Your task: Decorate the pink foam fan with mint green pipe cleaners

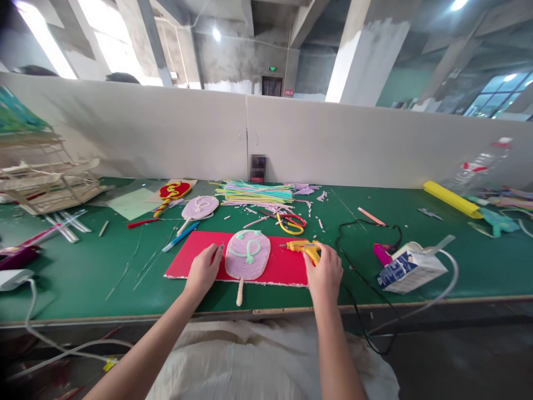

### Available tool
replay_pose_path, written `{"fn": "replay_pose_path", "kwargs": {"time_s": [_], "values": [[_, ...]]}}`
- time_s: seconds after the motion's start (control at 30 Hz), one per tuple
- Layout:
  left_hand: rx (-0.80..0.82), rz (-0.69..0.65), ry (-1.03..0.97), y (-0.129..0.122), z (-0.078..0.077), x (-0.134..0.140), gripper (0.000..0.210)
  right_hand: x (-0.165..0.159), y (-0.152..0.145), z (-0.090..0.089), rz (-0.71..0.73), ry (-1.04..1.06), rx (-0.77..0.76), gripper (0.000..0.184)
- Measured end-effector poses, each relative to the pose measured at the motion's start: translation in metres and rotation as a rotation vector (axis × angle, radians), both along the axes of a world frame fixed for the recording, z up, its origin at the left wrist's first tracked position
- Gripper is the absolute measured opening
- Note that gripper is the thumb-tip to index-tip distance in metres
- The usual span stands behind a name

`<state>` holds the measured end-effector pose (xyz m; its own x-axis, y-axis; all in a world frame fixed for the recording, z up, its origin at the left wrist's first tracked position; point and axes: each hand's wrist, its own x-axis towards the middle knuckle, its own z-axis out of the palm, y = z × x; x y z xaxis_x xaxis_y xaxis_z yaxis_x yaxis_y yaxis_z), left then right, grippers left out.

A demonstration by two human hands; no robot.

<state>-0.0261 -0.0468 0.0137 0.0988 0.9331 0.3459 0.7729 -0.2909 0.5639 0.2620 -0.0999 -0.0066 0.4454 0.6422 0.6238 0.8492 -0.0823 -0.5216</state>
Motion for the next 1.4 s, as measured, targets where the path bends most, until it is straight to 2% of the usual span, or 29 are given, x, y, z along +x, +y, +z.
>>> {"fn": "replay_pose_path", "kwargs": {"time_s": [0.07, 0.13, 0.2, 0.27, 0.33, 0.4, 0.43, 0.5, 0.57, 0.67, 0.77, 0.9, 1.0, 1.1, 1.2, 1.27, 1.4], "values": [[0.020, 0.003, 0.022, 0.002, -0.002, 0.000, 0.025, 0.024, 0.004, -0.008, 0.028, 0.040, -0.149, 0.043], [0.028, -0.006, 0.044, 0.003, -0.003, 0.000, 0.023, 0.037, 0.011, -0.010, 0.047, 0.079, -0.177, 0.042], [0.030, -0.014, 0.063, 0.004, -0.003, 0.000, 0.023, 0.036, 0.020, -0.004, -0.071, 0.019, -0.026, 0.043], [0.041, 0.000, 0.088, 0.005, -0.004, -0.001, 0.022, 0.019, 0.030, 0.005, -0.091, -0.038, 0.101, 0.039], [0.054, 0.030, 0.106, 0.006, -0.007, -0.001, 0.018, -0.009, 0.038, 0.012, 0.067, 0.002, 0.089, 0.033], [0.068, 0.050, 0.109, 0.007, -0.012, -0.001, 0.021, -0.041, 0.043, 0.011, 0.281, 0.079, -0.050, 0.032], [0.078, 0.036, 0.110, 0.008, -0.015, 0.000, 0.025, -0.055, 0.044, 0.009, 0.335, 0.088, -0.131, 0.033], [0.105, 0.036, 0.142, 0.009, -0.020, 0.000, 0.031, -0.075, 0.046, 0.003, 0.390, 0.008, -0.210, 0.029], [0.095, 0.005, 0.169, 0.009, -0.023, 0.001, 0.032, -0.081, 0.046, -0.001, 0.381, 0.008, -0.269, 0.026], [0.089, -0.034, 0.176, 0.006, -0.022, 0.001, 0.028, -0.075, 0.045, -0.001, 0.405, 0.132, -0.347, 0.028], [0.082, -0.035, 0.125, 0.001, -0.022, 0.001, 0.023, -0.068, 0.046, 0.001, 0.429, 0.198, -0.360, 0.028], [0.014, -0.018, -0.063, 0.007, -0.018, 0.004, 0.020, -0.069, 0.048, 0.001, 0.423, 0.242, -0.379, 0.026], [-0.173, -0.022, -0.356, 0.022, -0.009, 0.010, 0.020, -0.070, 0.048, 0.001, 0.424, 0.254, -0.389, 0.026], [-0.222, -0.106, -0.650, 0.034, -0.003, 0.020, 0.019, -0.070, 0.046, 0.003, 0.439, 0.267, -0.367, 0.025], [-0.459, -0.241, -0.889, 0.038, -0.007, 0.025, 0.036, -0.069, 0.044, 0.004, 0.443, 0.288, -0.355, 0.025], [-0.500, -0.231, -0.977, 0.038, -0.011, 0.024, 0.042, -0.068, 0.043, 0.003, 0.428, 0.332, -0.332, 0.028], [-0.476, -0.176, -1.124, 0.038, -0.013, 0.017, 0.042, -0.063, 0.051, 0.003, 0.410, 0.455, -0.283, 0.034]]}}
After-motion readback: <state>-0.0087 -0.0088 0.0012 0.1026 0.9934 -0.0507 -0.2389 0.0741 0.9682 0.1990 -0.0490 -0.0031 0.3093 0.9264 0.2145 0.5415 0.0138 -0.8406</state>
